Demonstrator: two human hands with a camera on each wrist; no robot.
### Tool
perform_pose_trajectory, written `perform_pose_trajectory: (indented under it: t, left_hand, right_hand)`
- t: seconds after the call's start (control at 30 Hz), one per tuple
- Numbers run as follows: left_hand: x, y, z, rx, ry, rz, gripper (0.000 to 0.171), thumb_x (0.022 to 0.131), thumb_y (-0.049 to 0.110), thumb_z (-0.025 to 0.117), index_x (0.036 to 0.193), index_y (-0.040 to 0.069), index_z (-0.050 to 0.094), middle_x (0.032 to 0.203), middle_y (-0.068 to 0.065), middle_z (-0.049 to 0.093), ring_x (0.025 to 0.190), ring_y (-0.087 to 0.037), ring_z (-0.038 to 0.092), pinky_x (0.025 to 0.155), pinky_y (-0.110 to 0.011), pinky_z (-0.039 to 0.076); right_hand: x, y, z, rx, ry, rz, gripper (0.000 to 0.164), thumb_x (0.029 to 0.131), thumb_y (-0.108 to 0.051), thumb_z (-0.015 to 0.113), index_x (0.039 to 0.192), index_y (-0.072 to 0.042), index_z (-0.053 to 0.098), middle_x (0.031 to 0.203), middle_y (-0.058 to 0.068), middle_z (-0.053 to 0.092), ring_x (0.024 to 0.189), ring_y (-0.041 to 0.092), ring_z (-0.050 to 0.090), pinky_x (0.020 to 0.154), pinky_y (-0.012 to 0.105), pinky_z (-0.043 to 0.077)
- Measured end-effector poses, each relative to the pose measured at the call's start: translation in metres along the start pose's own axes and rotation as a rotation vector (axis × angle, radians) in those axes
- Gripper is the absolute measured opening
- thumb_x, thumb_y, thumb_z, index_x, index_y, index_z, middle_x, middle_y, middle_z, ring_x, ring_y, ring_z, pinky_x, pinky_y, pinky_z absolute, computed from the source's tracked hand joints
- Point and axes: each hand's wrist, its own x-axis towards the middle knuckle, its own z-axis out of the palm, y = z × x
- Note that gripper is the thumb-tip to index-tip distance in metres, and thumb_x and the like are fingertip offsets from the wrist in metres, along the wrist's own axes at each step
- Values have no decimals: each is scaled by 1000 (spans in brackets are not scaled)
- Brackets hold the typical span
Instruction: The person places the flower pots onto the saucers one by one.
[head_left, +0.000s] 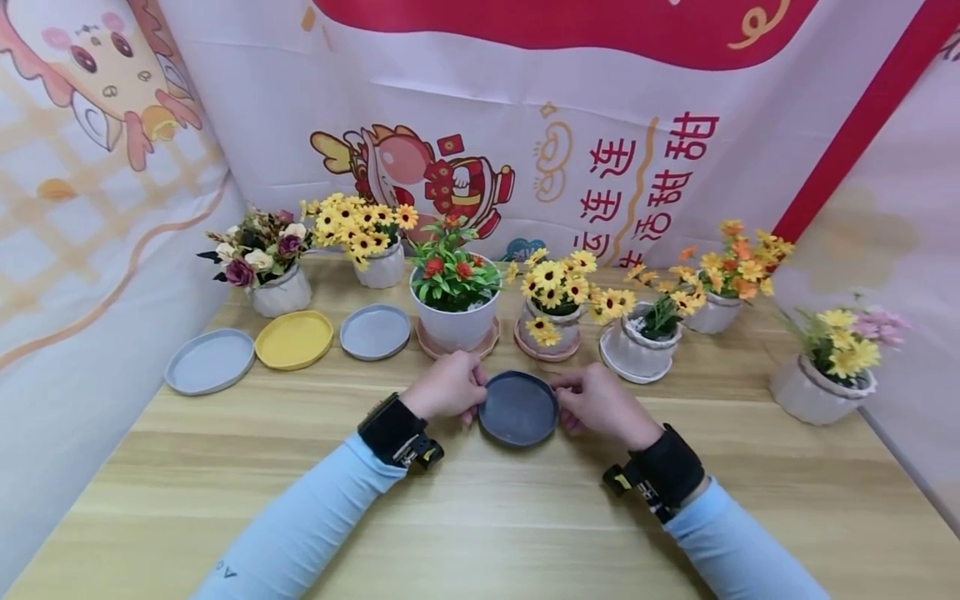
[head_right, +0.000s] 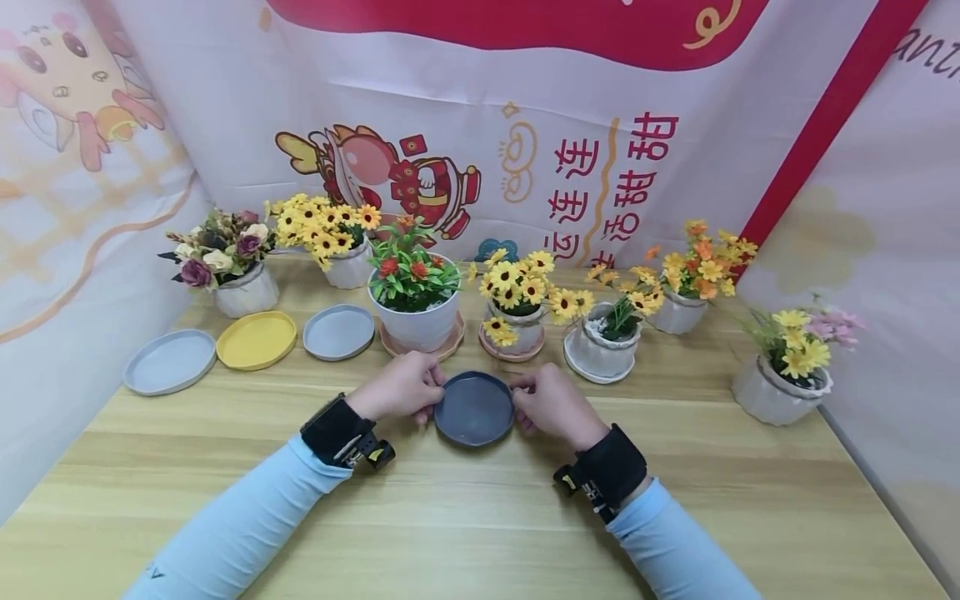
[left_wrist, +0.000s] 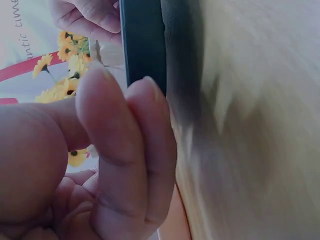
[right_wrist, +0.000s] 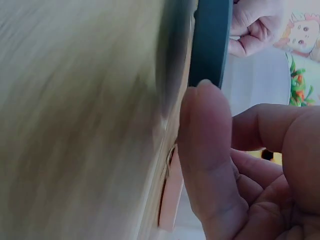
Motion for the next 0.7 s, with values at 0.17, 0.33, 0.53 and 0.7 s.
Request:
perform_pose_trajectory:
  t: [0.17, 0.33, 0.53, 0.7]
  left_hand:
    - [6, 3, 7, 16, -8, -10, 5, 89, -2, 63, 87, 1, 59, 61, -8, 62, 45, -16, 61, 44, -27, 53]
    - [8, 3, 12, -21, -6, -20, 9, 87, -4, 63, 85, 1, 57, 60, -9, 62, 43, -16, 60, 43, -28, 54]
    - [10, 0, 12, -45, -9, -49, 8, 88, -2, 65, 87, 2, 58, 61, -11, 63, 44, -17, 61, 44, -29, 55]
    - [12, -3, 12, -61, -16, -65, 6, 88, 1, 66, 87, 3, 60, 61, -10, 65, 46, -17, 62, 45, -28, 55]
  right_hand:
    - [-2, 8, -4, 26, -17, 7, 21, 95, 0, 57, 110, 6, 70, 66, 7, 67, 55, 20, 66, 49, 33, 58]
    - [-3, 9, -5, 39, -57, 22, 23, 95, 1, 54, 111, 7, 70, 67, 8, 67, 54, 20, 67, 49, 34, 59]
    - [-2, 5, -3, 27, -60, 49, 22, 95, 0, 55, 110, 5, 71, 67, 7, 66, 53, 20, 66, 49, 33, 59]
    - [-1, 8, -4, 30, -68, 46, 22, 94, 1, 56, 109, 5, 71, 67, 8, 67, 54, 19, 67, 50, 32, 58]
